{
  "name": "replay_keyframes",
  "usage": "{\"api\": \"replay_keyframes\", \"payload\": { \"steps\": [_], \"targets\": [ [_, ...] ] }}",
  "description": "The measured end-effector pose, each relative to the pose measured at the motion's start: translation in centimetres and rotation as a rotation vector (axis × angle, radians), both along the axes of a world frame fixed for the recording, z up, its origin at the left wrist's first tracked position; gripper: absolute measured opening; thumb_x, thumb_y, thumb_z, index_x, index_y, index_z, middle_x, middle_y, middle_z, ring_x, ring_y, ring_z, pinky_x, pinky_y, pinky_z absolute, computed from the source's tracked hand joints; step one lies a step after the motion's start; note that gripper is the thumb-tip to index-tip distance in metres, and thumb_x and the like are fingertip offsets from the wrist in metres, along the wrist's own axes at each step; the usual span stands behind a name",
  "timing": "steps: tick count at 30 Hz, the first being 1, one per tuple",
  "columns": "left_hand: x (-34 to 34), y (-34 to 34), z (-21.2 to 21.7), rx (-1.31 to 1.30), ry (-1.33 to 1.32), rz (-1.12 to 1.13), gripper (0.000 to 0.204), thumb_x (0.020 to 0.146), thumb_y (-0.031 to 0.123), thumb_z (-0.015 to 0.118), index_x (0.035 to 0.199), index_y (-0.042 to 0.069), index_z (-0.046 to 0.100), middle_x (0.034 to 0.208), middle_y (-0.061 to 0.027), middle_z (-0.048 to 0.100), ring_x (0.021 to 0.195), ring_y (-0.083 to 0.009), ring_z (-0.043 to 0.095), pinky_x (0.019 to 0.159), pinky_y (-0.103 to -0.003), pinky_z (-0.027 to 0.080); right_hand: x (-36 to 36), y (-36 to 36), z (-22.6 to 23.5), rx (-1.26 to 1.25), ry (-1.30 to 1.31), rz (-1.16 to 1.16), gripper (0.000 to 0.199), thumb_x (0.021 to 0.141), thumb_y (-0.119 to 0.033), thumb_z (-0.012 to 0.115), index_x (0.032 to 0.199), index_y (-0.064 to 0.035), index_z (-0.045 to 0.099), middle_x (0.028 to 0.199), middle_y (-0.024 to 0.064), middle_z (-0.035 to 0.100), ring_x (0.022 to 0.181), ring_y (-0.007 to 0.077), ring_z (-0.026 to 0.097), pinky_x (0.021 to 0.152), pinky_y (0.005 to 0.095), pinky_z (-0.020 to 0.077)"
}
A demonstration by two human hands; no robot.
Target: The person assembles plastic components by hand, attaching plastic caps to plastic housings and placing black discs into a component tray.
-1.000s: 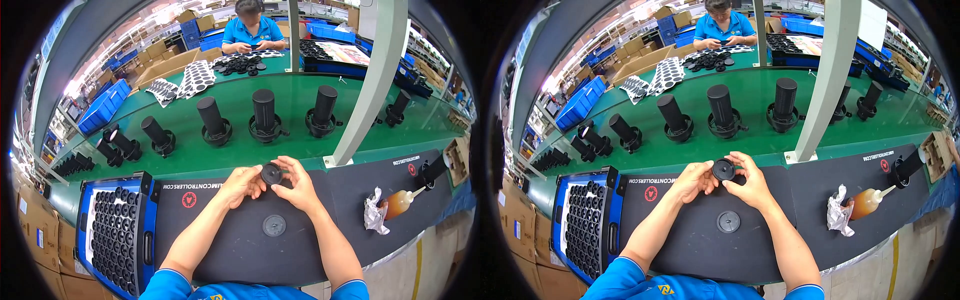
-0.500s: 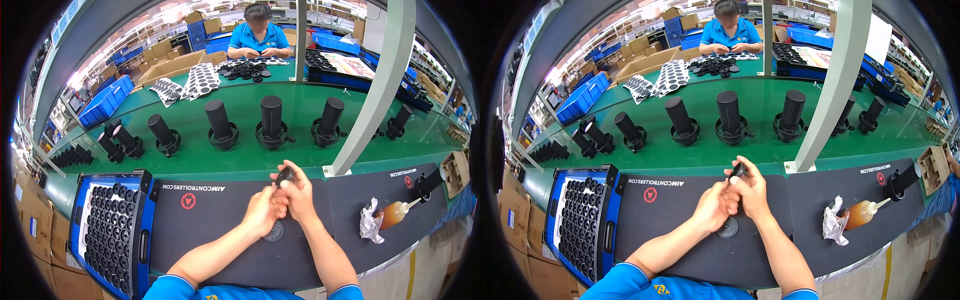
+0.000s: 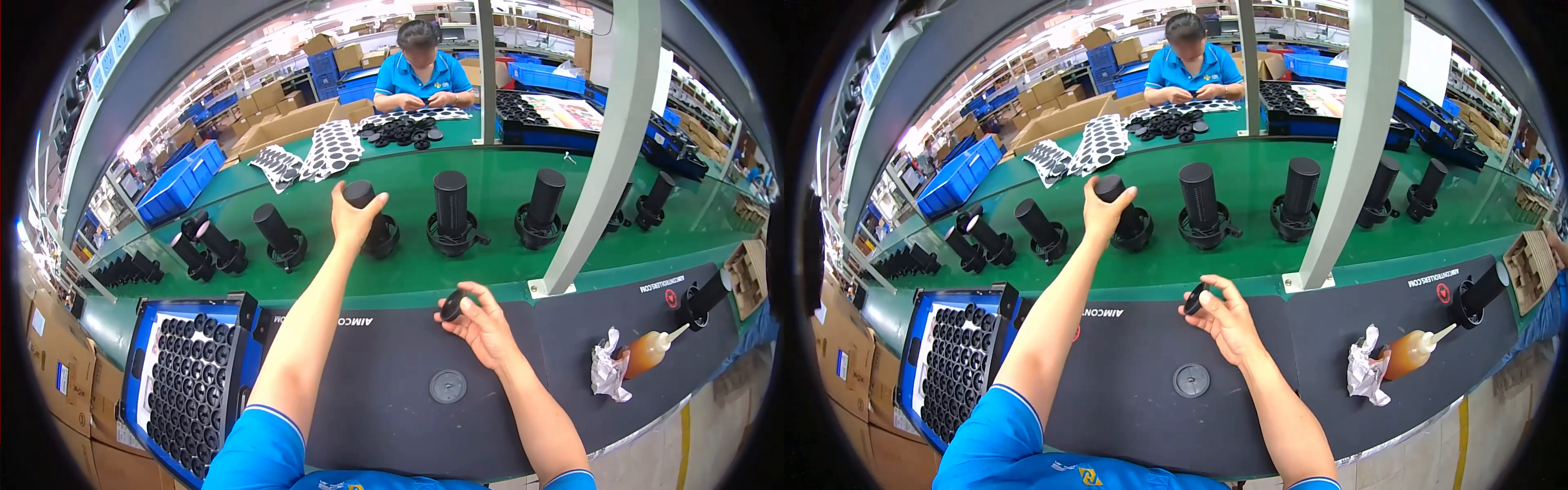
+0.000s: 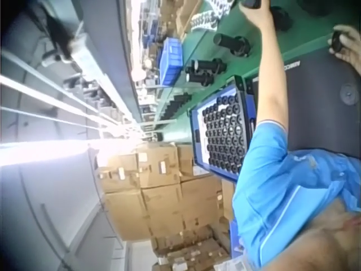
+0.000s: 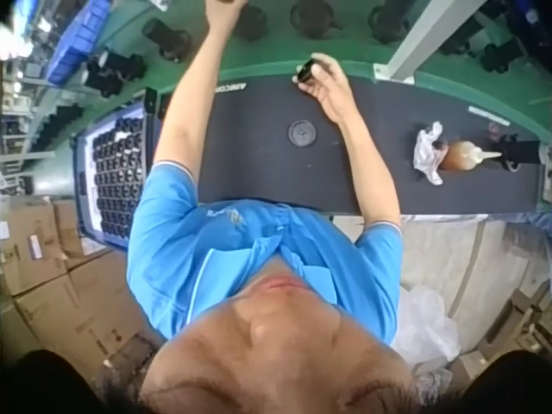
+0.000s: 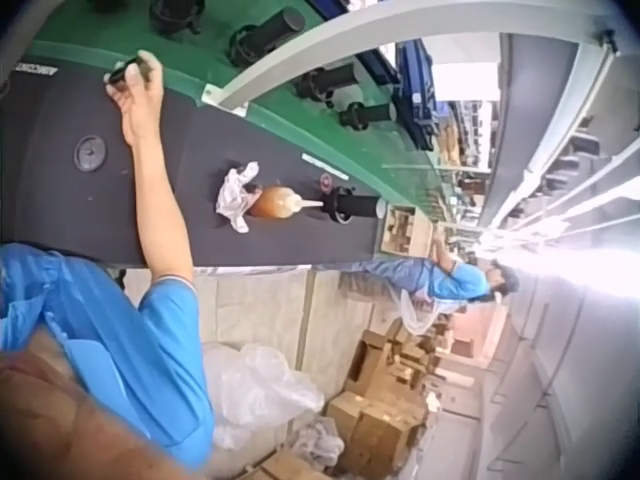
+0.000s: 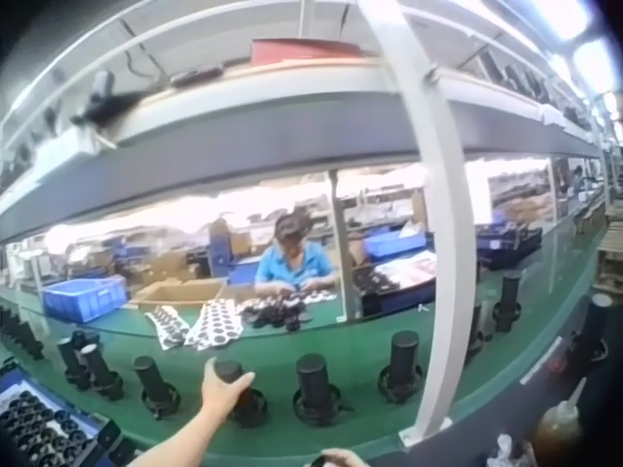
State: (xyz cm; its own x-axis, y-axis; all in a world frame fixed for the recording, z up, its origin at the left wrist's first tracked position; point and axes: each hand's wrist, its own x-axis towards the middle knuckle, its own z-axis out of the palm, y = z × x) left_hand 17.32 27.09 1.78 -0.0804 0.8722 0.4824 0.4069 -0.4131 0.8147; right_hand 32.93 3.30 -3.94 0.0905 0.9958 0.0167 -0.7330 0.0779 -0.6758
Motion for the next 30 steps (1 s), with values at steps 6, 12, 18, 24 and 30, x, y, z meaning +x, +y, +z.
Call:
{"api": "replay_keyframes", "payload": {
  "steps": [6, 12, 18, 24, 30],
  "targets": [
    [-2.9, -1.5, -0.1, -0.307, -0.952, -0.335, 0.041, 0.073, 0.020, 0.068, 0.104, 0.000, 0.049, 0.092, -0.0136, 0.056, 0.082, -0.0209, 0.056, 0.075, -0.033, 0.046, -0.4, -0.5, 0.2, 0.025, 0.014, 0.067, 0.046, 0.082, -0.005, 0.059, 0.124, -0.0077, 0.039, 0.108, 0.0222, 0.055, 0.093, 0.0316, 0.061, 0.078, 0.0309, 0.0531],
    [-4.5, -7.7, -0.9, -0.607, -1.411, -0.331, 0.032, 0.078, 0.028, 0.063, 0.095, 0.005, 0.048, 0.090, -0.0126, 0.055, 0.079, -0.0235, 0.057, 0.073, -0.034, 0.047, -1.4, -0.4, 1.2, 0.027, 0.083, 0.096, 0.050, 0.079, -0.001, 0.060, 0.124, -0.0056, 0.039, 0.109, 0.0222, 0.055, 0.095, 0.0321, 0.061, 0.080, 0.0316, 0.0526],
    [-4.4, -10.1, -1.6, -0.663, -1.534, -0.369, 0.034, 0.079, 0.032, 0.061, 0.096, 0.005, 0.047, 0.090, -0.0132, 0.056, 0.079, -0.0243, 0.057, 0.074, -0.037, 0.048, -2.7, -0.9, 1.4, 0.059, -0.016, 0.091, 0.052, 0.078, 0.000, 0.061, 0.125, -0.0032, 0.038, 0.109, 0.0216, 0.056, 0.095, 0.0314, 0.061, 0.080, 0.0320, 0.0522],
    [-5.8, -10.2, -3.2, -0.545, -1.533, -0.728, 0.040, 0.079, 0.033, 0.061, 0.100, 0.003, 0.047, 0.093, -0.0149, 0.055, 0.081, -0.0255, 0.058, 0.076, -0.039, 0.049, -3.2, -1.2, 1.6, 0.052, -0.043, 0.072, 0.054, 0.078, 0.001, 0.061, 0.127, -0.0020, 0.037, 0.108, 0.0204, 0.056, 0.094, 0.0295, 0.061, 0.081, 0.0322, 0.0517],
    [-5.4, -11.6, -1.0, -0.606, -1.208, -0.389, 0.042, 0.076, 0.036, 0.062, 0.099, 0.003, 0.049, 0.088, -0.0128, 0.057, 0.079, -0.0237, 0.058, 0.074, -0.038, 0.048, -3.0, -1.1, 0.9, 0.059, -0.122, 0.030, 0.056, 0.078, 0.000, 0.061, 0.128, -0.0009, 0.037, 0.108, 0.0200, 0.057, 0.093, 0.0276, 0.061, 0.080, 0.0317, 0.0515]
  ]
}}
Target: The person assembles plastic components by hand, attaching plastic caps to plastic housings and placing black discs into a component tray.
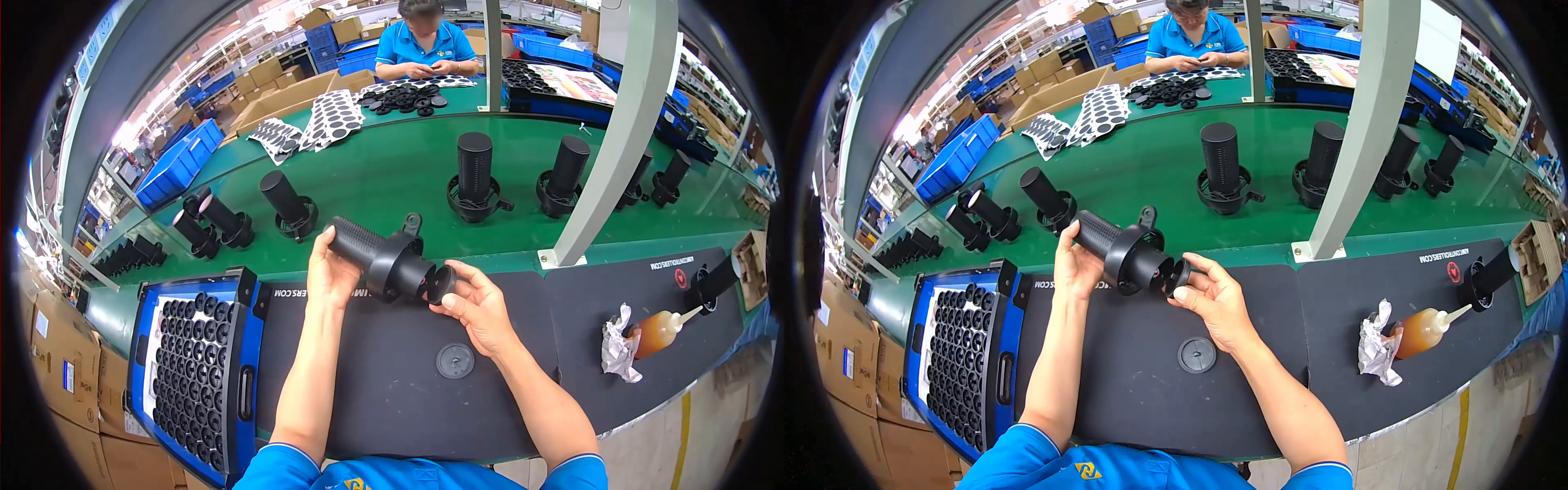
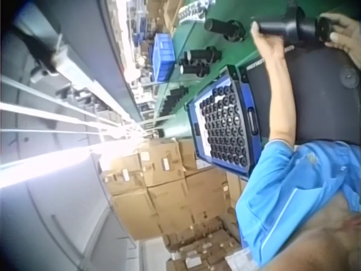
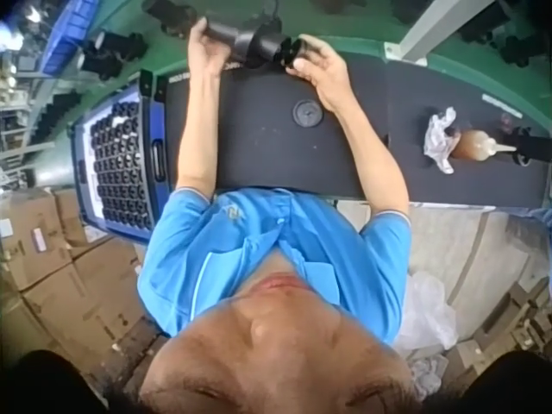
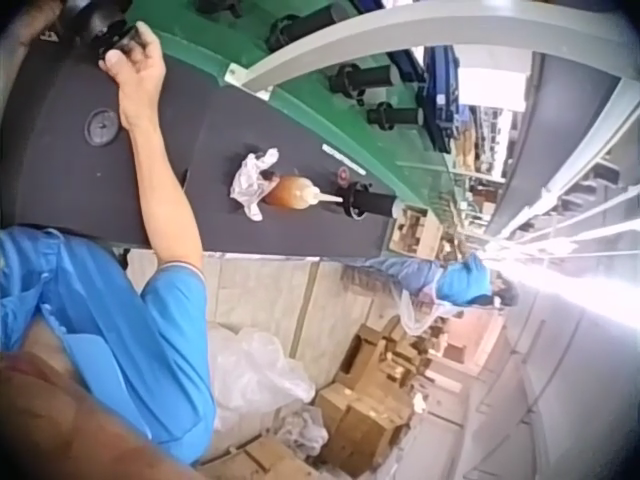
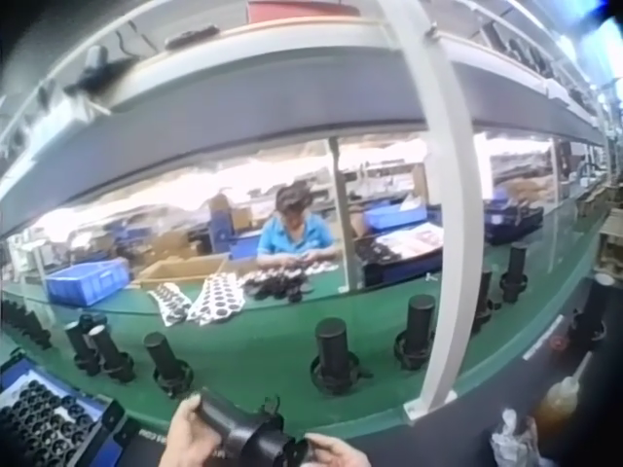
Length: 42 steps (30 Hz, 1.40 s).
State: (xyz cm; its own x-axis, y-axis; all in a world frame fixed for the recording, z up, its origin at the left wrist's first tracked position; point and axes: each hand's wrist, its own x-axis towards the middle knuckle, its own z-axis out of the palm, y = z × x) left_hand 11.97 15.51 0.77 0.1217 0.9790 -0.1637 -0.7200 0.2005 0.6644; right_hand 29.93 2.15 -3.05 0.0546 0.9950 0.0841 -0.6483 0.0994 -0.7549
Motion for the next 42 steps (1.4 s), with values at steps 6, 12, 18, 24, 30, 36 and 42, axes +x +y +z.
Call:
{"api": "replay_keyframes", "payload": {
  "steps": [6, 12, 18, 24, 30, 36, 42],
  "targets": [
    [-0.2, 0.3, 0.2, -0.116, -0.248, 0.030, 0.039, 0.077, 0.041, 0.058, 0.092, 0.006, 0.053, 0.080, -0.0074, 0.058, 0.074, -0.0199, 0.059, 0.071, -0.036, 0.048, -0.8, 0.0, -0.1, 0.007, -0.096, 0.024, 0.055, 0.078, -0.002, 0.062, 0.128, 0.0005, 0.038, 0.107, 0.0200, 0.057, 0.092, 0.0258, 0.061, 0.080, 0.0321, 0.0515],
    [0.2, 0.3, -0.6, 0.101, -0.361, -0.019, 0.040, 0.077, 0.045, 0.054, 0.090, 0.007, 0.053, 0.077, -0.0054, 0.058, 0.072, -0.0185, 0.059, 0.069, -0.035, 0.048, -0.9, -0.1, 0.0, -0.075, -0.096, 0.028, 0.053, 0.079, -0.001, 0.062, 0.127, 0.0011, 0.039, 0.107, 0.0199, 0.058, 0.090, 0.0251, 0.061, 0.079, 0.0326, 0.0516],
    [0.6, -0.2, -0.3, 0.159, -0.370, -0.034, 0.040, 0.077, 0.047, 0.054, 0.090, 0.008, 0.053, 0.078, -0.0051, 0.058, 0.072, -0.0179, 0.059, 0.067, -0.035, 0.048, -0.8, -0.2, 0.0, -0.102, -0.087, 0.035, 0.052, 0.080, -0.001, 0.062, 0.127, 0.0020, 0.039, 0.107, 0.0198, 0.058, 0.090, 0.0249, 0.061, 0.079, 0.0328, 0.0518],
    [0.5, -0.3, -0.5, 0.252, -0.386, -0.060, 0.040, 0.078, 0.047, 0.054, 0.092, 0.009, 0.053, 0.083, -0.0054, 0.058, 0.074, -0.0171, 0.059, 0.069, -0.034, 0.048, -1.2, -0.2, 0.0, -0.115, -0.074, 0.002, 0.049, 0.080, -0.004, 0.063, 0.124, 0.0023, 0.043, 0.104, 0.0191, 0.060, 0.086, 0.0247, 0.062, 0.077, 0.0310, 0.0531],
    [1.7, -2.0, 0.0, 0.385, -0.349, -0.053, 0.038, 0.079, 0.043, 0.056, 0.097, 0.009, 0.052, 0.088, -0.0055, 0.058, 0.078, -0.0166, 0.059, 0.071, -0.034, 0.049, -0.9, -0.2, 0.1, -0.223, -0.004, 0.058, 0.044, 0.080, -0.005, 0.064, 0.121, 0.0017, 0.049, 0.100, 0.0182, 0.062, 0.083, 0.0247, 0.064, 0.075, 0.0297, 0.0546],
    [1.1, -3.3, 0.8, 0.385, -0.184, 0.005, 0.037, 0.079, 0.033, 0.060, 0.104, 0.009, 0.048, 0.091, -0.0080, 0.057, 0.081, -0.0193, 0.059, 0.074, -0.034, 0.049, -0.1, -0.2, 0.0, -0.198, -0.028, 0.192, 0.040, 0.082, -0.009, 0.063, 0.118, 0.0035, 0.052, 0.097, 0.0182, 0.063, 0.081, 0.0263, 0.065, 0.073, 0.0292, 0.0555],
    [-0.2, -4.3, 4.1, 0.572, 0.334, -0.015, 0.038, 0.076, 0.021, 0.060, 0.107, 0.007, 0.044, 0.092, -0.0141, 0.057, 0.081, -0.0245, 0.059, 0.076, -0.035, 0.048, 1.5, 1.0, 0.4, -0.076, -0.333, 0.096, 0.043, 0.083, -0.018, 0.063, 0.116, 0.0072, 0.051, 0.099, 0.0201, 0.062, 0.080, 0.0262, 0.065, 0.072, 0.0295, 0.0556]
  ]
}}
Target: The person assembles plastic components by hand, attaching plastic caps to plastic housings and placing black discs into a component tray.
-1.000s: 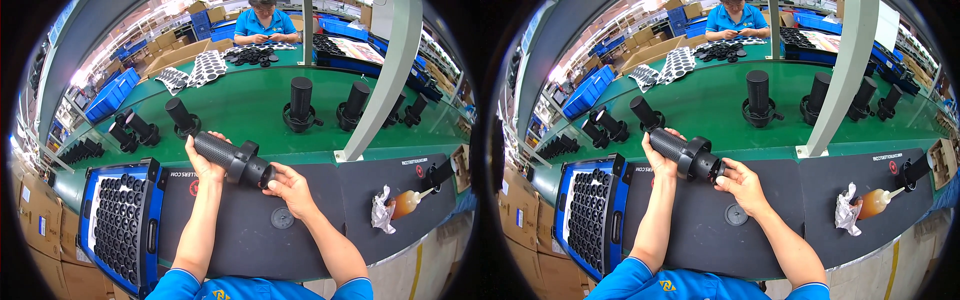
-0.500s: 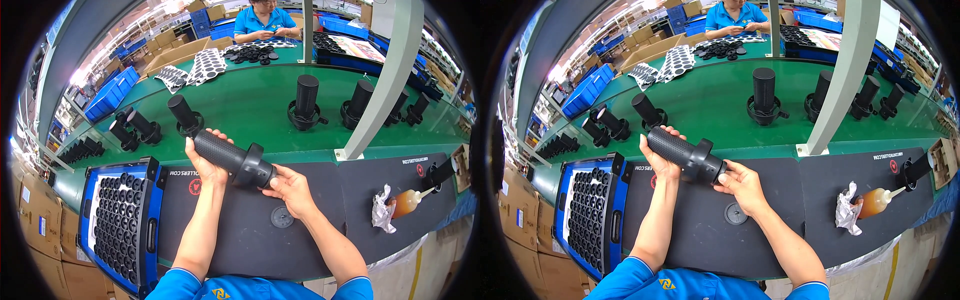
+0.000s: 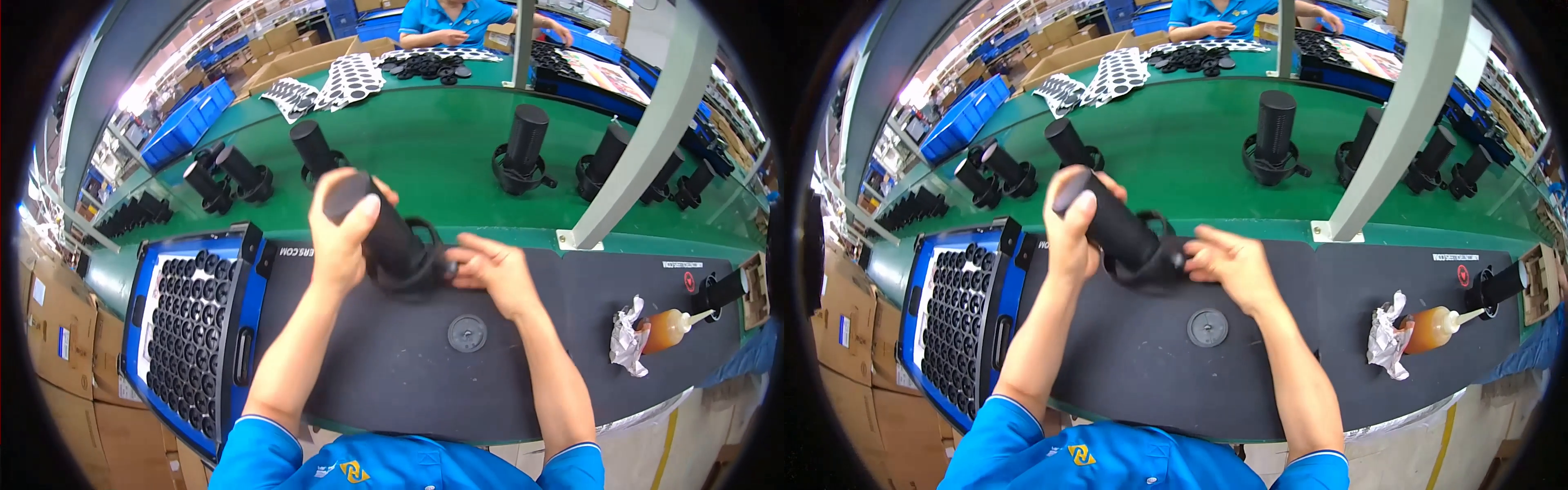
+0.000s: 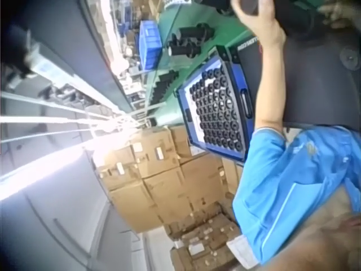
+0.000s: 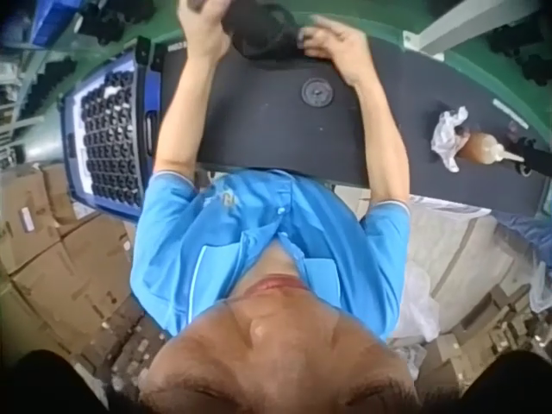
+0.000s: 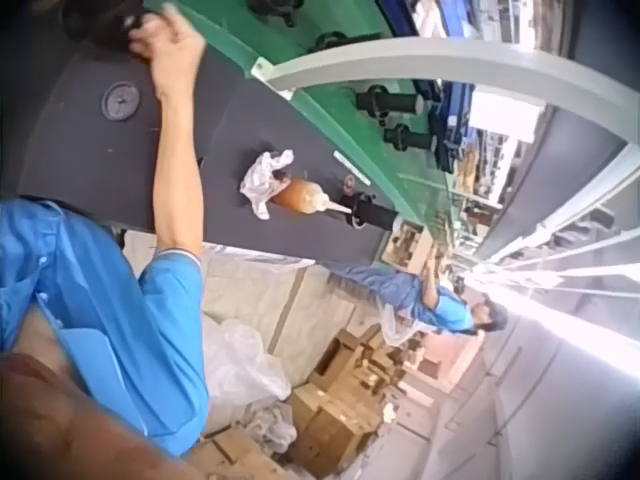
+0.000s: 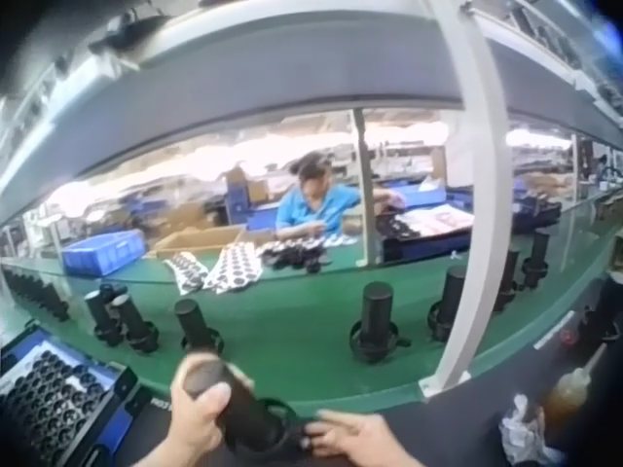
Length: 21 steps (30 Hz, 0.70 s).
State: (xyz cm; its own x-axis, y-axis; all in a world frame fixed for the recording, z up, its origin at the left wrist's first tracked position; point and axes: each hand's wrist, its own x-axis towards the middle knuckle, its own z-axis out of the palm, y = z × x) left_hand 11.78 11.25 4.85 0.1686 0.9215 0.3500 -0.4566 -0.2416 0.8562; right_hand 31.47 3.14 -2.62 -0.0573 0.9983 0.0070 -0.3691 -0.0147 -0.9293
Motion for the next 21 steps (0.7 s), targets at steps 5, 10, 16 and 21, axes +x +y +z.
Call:
{"api": "replay_keyframes", "payload": {
  "steps": [5, 10, 16, 21],
  "targets": [
    [-2.9, -0.6, 5.6, 0.618, -0.072, 0.197, 0.048, 0.066, 0.014, 0.066, 0.109, 0.006, 0.047, 0.093, -0.0144, 0.059, 0.081, -0.0250, 0.058, 0.076, -0.036, 0.045, 2.3, 0.3, 0.0, -0.048, 0.157, -0.283, 0.045, 0.085, -0.020, 0.060, 0.118, 0.0072, 0.048, 0.099, 0.0211, 0.062, 0.081, 0.0257, 0.065, 0.069, 0.0276, 0.0547],
    [-2.8, -3.6, -0.8, 0.155, 0.607, 0.302, 0.047, 0.065, 0.014, 0.071, 0.107, 0.001, 0.053, 0.097, -0.0116, 0.059, 0.089, -0.0227, 0.056, 0.082, -0.031, 0.042, 3.5, 0.1, 0.4, -0.043, 0.148, -0.343, 0.045, 0.084, -0.019, 0.060, 0.118, 0.0076, 0.048, 0.097, 0.0206, 0.063, 0.078, 0.0246, 0.064, 0.068, 0.0266, 0.0536],
    [1.5, 4.2, 1.1, 0.078, 0.288, 0.152, 0.045, 0.074, 0.014, 0.070, 0.111, 0.000, 0.048, 0.100, -0.0111, 0.056, 0.086, -0.0175, 0.054, 0.081, -0.030, 0.043, 4.3, -1.2, 1.8, 0.059, -0.454, 0.073, 0.052, 0.071, -0.019, 0.073, 0.115, -0.0021, 0.052, 0.106, 0.0164, 0.059, 0.092, 0.0245, 0.059, 0.080, 0.0332, 0.0485],
    [7.8, 12.8, -2.2, 0.233, 0.533, 0.257, 0.048, 0.071, 0.021, 0.073, 0.105, -0.001, 0.048, 0.095, -0.0128, 0.057, 0.081, -0.0184, 0.056, 0.077, -0.028, 0.045, 3.0, -3.1, 2.0, 0.355, -1.199, 0.329, 0.060, 0.059, -0.016, 0.078, 0.114, -0.0094, 0.054, 0.124, 0.0106, 0.048, 0.113, 0.0263, 0.045, 0.091, 0.0364, 0.0407]
  ]
}}
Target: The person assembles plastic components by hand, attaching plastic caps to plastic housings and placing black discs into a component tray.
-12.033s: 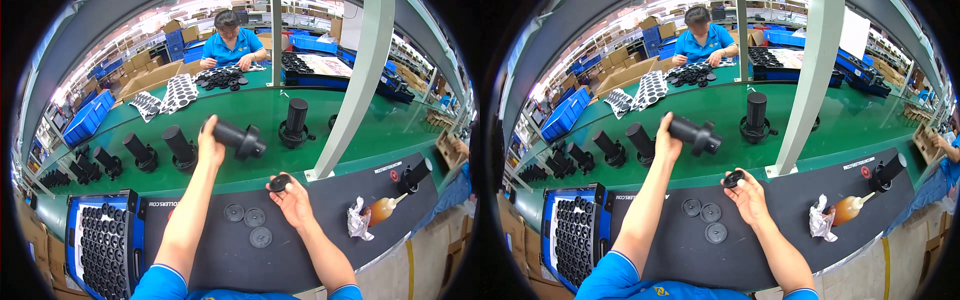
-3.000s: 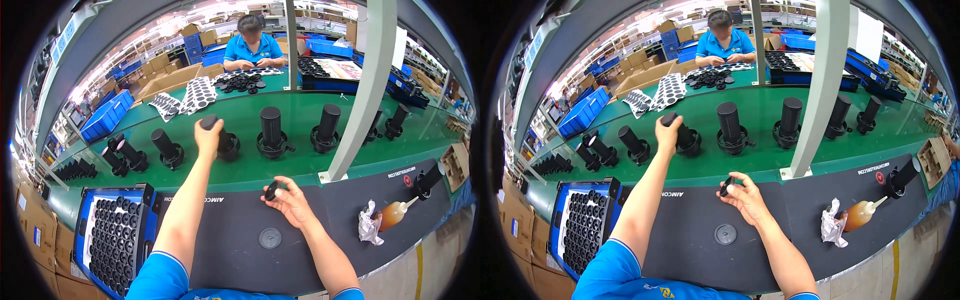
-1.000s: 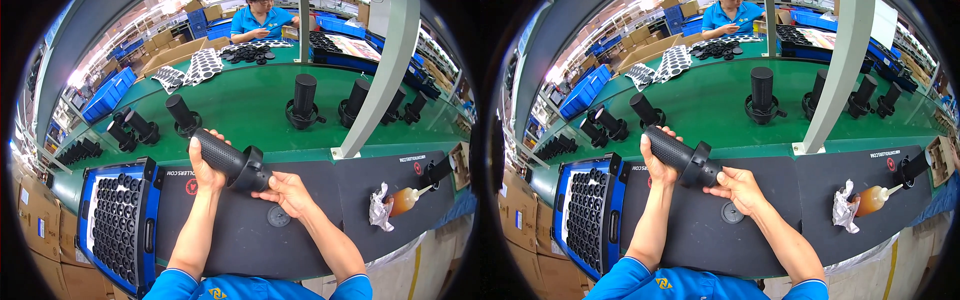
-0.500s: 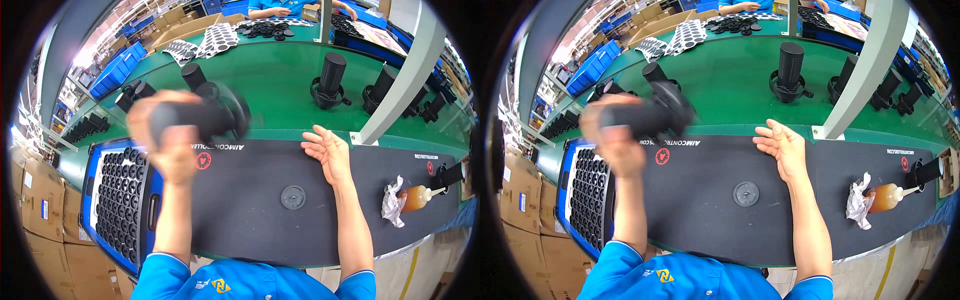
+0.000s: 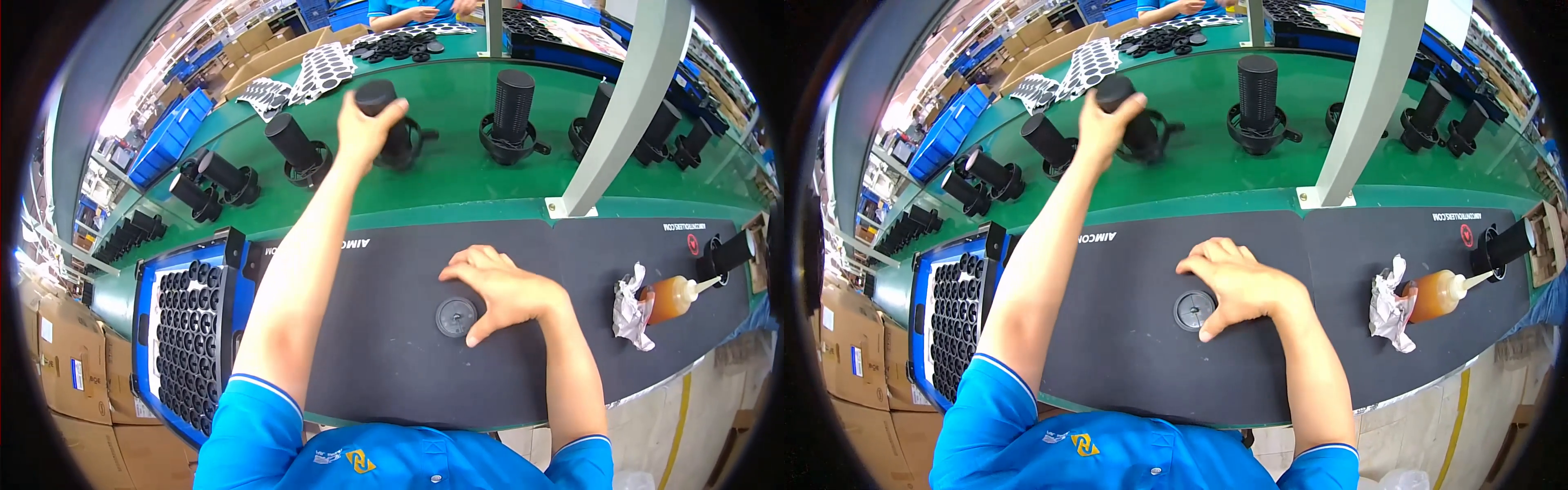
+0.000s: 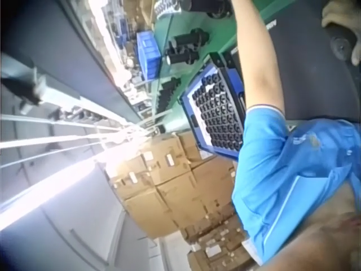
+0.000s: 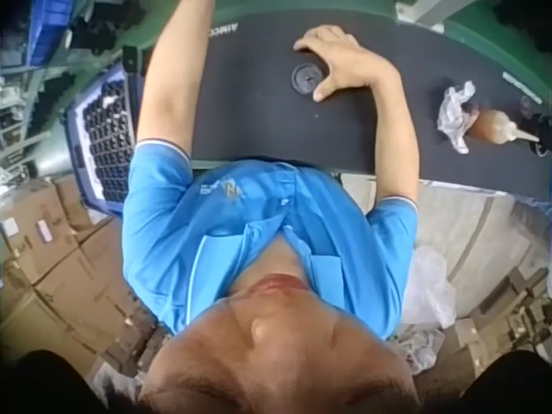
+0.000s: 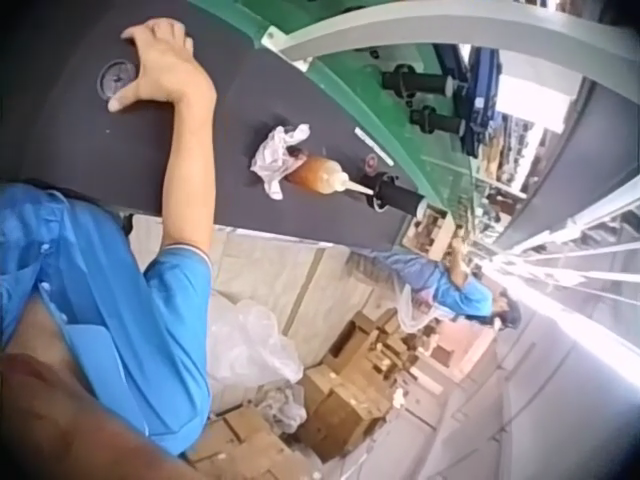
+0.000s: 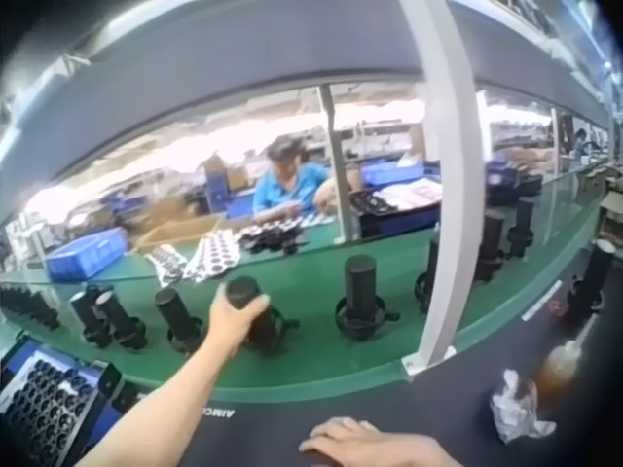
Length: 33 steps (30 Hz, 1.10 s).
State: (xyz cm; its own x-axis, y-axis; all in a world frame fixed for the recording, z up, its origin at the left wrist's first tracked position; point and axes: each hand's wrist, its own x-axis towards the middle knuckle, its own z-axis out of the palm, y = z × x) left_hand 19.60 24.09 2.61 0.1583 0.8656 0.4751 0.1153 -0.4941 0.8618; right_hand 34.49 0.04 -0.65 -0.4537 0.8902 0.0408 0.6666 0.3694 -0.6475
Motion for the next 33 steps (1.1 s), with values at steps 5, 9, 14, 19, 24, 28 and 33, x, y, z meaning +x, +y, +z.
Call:
{"api": "replay_keyframes", "payload": {
  "steps": [5, 9, 14, 19, 24, 28, 33],
  "targets": [
    [1.0, 0.7, -0.7, -0.084, 0.061, -0.010, 0.051, 0.070, 0.023, 0.074, 0.105, -0.002, 0.048, 0.094, -0.0146, 0.058, 0.081, -0.0214, 0.057, 0.077, -0.029, 0.046, -0.8, -0.4, -0.7, 0.107, -0.234, 0.024, 0.063, 0.056, -0.013, 0.077, 0.114, -0.0101, 0.053, 0.128, 0.0090, 0.042, 0.118, 0.0265, 0.039, 0.092, 0.0359, 0.0381],
    [0.0, -1.5, -0.4, 0.374, 0.265, 0.345, 0.047, 0.075, 0.029, 0.069, 0.101, -0.004, 0.050, 0.086, -0.0142, 0.058, 0.076, -0.0208, 0.057, 0.070, -0.031, 0.048, -0.1, 0.5, -0.9, 0.039, -0.087, -0.036, 0.063, 0.056, -0.011, 0.076, 0.114, -0.0104, 0.053, 0.126, 0.0094, 0.043, 0.116, 0.0269, 0.040, 0.091, 0.0354, 0.0387],
    [-2.9, -13.6, -2.7, -0.577, 0.369, -0.417, 0.033, 0.091, 0.033, 0.049, 0.086, 0.001, 0.058, 0.063, -0.0053, 0.056, 0.051, -0.0103, 0.051, 0.045, -0.021, 0.040, 1.3, 0.8, -1.2, -0.033, 0.229, -0.132, 0.060, 0.059, -0.006, 0.073, 0.114, -0.0095, 0.053, 0.122, 0.0094, 0.046, 0.111, 0.0269, 0.045, 0.088, 0.0339, 0.0409],
    [-3.7, -17.6, -5.0, -0.893, 0.017, -0.574, 0.040, 0.092, 0.037, 0.046, 0.078, 0.001, 0.058, 0.062, -0.0070, 0.058, 0.046, -0.0099, 0.049, 0.041, -0.019, 0.037, -0.4, 1.6, -1.5, -0.028, 0.640, -0.200, 0.054, 0.063, -0.002, 0.069, 0.114, -0.0068, 0.052, 0.119, 0.0096, 0.049, 0.107, 0.0256, 0.049, 0.087, 0.0316, 0.0426],
    [-3.0, -19.2, -3.9, -1.130, -0.378, -0.564, 0.047, 0.092, 0.042, 0.043, 0.075, 0.001, 0.059, 0.061, -0.0085, 0.058, 0.043, -0.0100, 0.047, 0.038, -0.020, 0.034, -3.4, 1.5, -2.3, -0.113, 1.228, -0.296, 0.047, 0.068, 0.000, 0.065, 0.114, -0.0036, 0.051, 0.115, 0.0126, 0.052, 0.103, 0.0248, 0.052, 0.085, 0.0305, 0.0446],
    [-4.0, -17.8, -1.4, -0.922, -0.117, -0.343, 0.048, 0.092, 0.045, 0.043, 0.074, 0.003, 0.057, 0.056, -0.0074, 0.053, 0.043, -0.0097, 0.044, 0.038, -0.022, 0.032, -3.7, 2.5, -2.9, -0.232, 1.560, -0.357, 0.044, 0.072, 0.000, 0.062, 0.114, -0.0016, 0.050, 0.113, 0.0161, 0.054, 0.101, 0.0253, 0.055, 0.083, 0.0305, 0.0467],
    [-10.9, -3.0, -1.6, 0.187, 0.107, 0.574, 0.056, 0.075, 0.036, 0.068, 0.108, -0.005, 0.047, 0.100, -0.0171, 0.050, 0.088, -0.0235, 0.050, 0.080, -0.034, 0.042, -3.1, 2.6, -3.2, -0.304, 1.637, -0.377, 0.041, 0.075, -0.001, 0.060, 0.115, -0.0005, 0.049, 0.110, 0.0192, 0.056, 0.097, 0.0267, 0.058, 0.081, 0.0301, 0.0494]
  ]
}}
